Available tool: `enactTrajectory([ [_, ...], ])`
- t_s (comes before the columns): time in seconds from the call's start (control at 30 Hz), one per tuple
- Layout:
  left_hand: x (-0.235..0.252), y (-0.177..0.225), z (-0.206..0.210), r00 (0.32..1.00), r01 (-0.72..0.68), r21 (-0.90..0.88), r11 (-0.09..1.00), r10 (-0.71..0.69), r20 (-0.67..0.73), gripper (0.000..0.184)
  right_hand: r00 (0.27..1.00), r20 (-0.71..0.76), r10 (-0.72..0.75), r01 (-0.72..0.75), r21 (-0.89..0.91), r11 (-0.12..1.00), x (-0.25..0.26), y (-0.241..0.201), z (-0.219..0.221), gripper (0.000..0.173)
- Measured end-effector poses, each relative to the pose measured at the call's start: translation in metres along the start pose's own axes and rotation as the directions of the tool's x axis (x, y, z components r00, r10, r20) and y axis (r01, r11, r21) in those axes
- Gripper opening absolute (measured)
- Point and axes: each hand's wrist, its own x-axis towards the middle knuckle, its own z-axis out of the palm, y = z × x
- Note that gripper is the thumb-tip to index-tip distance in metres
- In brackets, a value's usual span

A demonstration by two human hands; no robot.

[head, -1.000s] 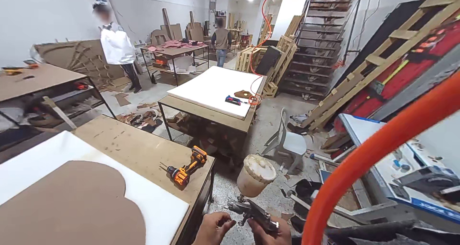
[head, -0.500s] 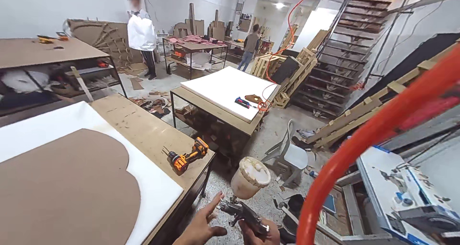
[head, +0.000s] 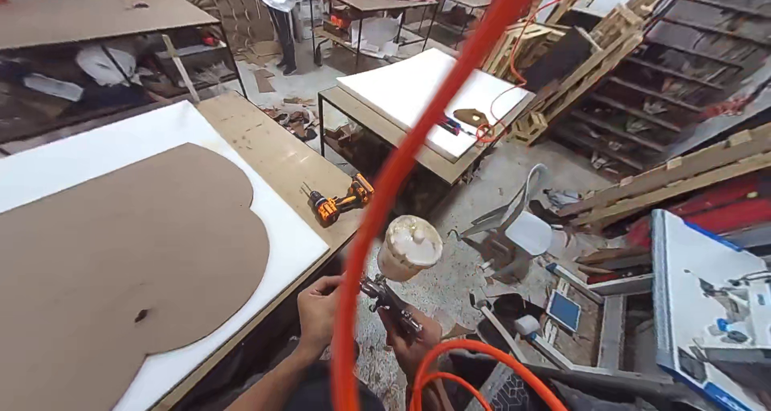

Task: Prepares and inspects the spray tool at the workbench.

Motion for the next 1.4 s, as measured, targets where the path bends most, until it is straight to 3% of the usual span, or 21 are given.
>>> enactTrajectory([
  [0.1, -0.006, 0.013, -0.008, 0.978, -0.104, -0.052, 0.993, 0.111, 0.179, 0.014, 0.998, -0.057, 0.024, -0.023, 0.007, 1.0, -0.016, -0.022, -0.001, 0.022],
  [0.2, -0.024, 0.027, -0.014, 0.936, -0.171, -0.13, 0.977, 0.202, 0.287, 0.02, 0.988, -0.139, 0.061, -0.037, 0.17, 0.985, -0.035, -0.044, 0.001, 0.02],
  [0.3, -0.041, 0.033, -0.032, 0.897, -0.32, -0.195, 0.927, 0.363, 0.254, 0.017, 0.97, -0.169, 0.173, -0.109, 0.334, 0.936, -0.058, -0.074, 0.011, 0.016],
  [0.4, -0.049, 0.036, -0.069, 0.838, -0.482, -0.119, 0.868, 0.496, 0.226, 0.012, 0.96, -0.139, 0.241, -0.169, 0.398, 0.902, -0.082, -0.105, 0.032, 0.013],
  [0.6, -0.091, 0.078, -0.174, 0.855, -0.449, 0.031, 0.893, 0.419, 0.307, 0.016, 0.966, -0.054, 0.254, -0.215, 0.381, 0.899, -0.141, -0.163, 0.077, 0.014],
  [0.8, -0.148, 0.109, -0.261, 0.89, -0.289, -0.052, 0.956, 0.288, 0.352, 0.023, 0.987, -0.034, 0.159, -0.124, 0.477, 0.87, -0.191, -0.206, 0.117, 0.012],
  [0.87, -0.167, 0.114, -0.281, 0.914, -0.219, -0.11, 0.969, 0.244, 0.324, 0.026, 0.992, 0.002, 0.128, -0.112, 0.499, 0.859, -0.203, -0.221, 0.127, 0.012],
  [1.07, -0.206, 0.127, -0.326, 0.936, -0.204, -0.299, 0.932, 0.275, 0.218, 0.012, 0.993, 0.116, -0.034, -0.037, 0.562, 0.826, -0.229, -0.245, 0.15, 0.011],
  [1.13, -0.218, 0.128, -0.334, 0.926, -0.296, -0.249, 0.922, 0.341, 0.16, 0.008, 0.986, 0.135, -0.102, 0.011, 0.554, 0.833, -0.235, -0.247, 0.153, 0.013],
  [1.2, -0.225, 0.122, -0.338, 0.851, -0.522, -0.028, 0.852, 0.523, 0.04, 0.006, 0.976, 0.143, -0.162, 0.062, 0.532, 0.845, -0.239, -0.251, 0.158, 0.012],
  [1.27, -0.227, 0.117, -0.34, 0.729, -0.669, 0.133, 0.731, 0.681, -0.071, 0.007, 0.969, 0.128, -0.212, 0.117, 0.52, 0.846, -0.242, -0.257, 0.167, 0.012],
  [1.33, -0.227, 0.117, -0.34, 0.681, -0.7, 0.147, 0.699, 0.715, -0.159, 0.009, 0.963, 0.1, -0.251, 0.166, 0.516, 0.841, -0.244, -0.263, 0.174, 0.014],
  [1.4, -0.229, 0.118, -0.339, 0.676, -0.701, 0.124, 0.703, 0.709, -0.201, 0.01, 0.957, 0.076, -0.281, 0.208, 0.494, 0.844, -0.247, -0.269, 0.179, 0.013],
])
